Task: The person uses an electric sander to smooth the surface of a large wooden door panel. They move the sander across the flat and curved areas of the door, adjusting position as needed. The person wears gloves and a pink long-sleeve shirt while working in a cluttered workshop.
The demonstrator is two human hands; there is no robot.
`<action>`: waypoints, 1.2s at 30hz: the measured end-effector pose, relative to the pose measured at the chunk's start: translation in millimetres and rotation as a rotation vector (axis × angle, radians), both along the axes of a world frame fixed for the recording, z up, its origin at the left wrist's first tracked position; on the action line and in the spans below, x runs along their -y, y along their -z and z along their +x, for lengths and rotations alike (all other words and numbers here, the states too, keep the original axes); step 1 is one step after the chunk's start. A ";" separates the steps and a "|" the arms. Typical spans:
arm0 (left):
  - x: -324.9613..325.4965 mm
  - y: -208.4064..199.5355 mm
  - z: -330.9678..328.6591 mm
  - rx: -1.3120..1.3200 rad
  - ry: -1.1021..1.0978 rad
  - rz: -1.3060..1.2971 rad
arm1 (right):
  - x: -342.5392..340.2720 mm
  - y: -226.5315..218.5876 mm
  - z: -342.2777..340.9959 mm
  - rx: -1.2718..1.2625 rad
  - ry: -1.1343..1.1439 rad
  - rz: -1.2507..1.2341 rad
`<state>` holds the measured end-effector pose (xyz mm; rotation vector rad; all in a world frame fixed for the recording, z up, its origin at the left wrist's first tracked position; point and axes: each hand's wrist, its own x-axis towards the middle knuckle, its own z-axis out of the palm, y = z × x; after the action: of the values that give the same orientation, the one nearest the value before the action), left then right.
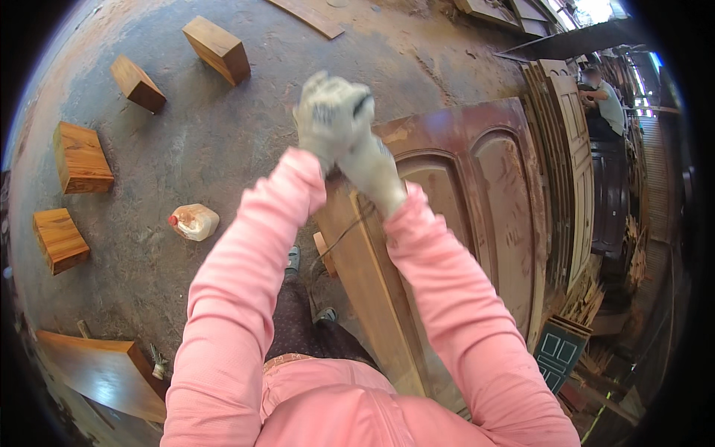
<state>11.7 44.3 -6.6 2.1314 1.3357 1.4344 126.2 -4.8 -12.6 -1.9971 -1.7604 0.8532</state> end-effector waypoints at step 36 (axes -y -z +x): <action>-22.8 -3.1 10.7 -0.109 0.098 -0.009 | 2.7 -10.0 6.6 -0.023 0.047 0.007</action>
<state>22.4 67.1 -3.5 2.2654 1.2519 1.2894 132.8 -7.6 -2.6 -2.0081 -1.6944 0.8501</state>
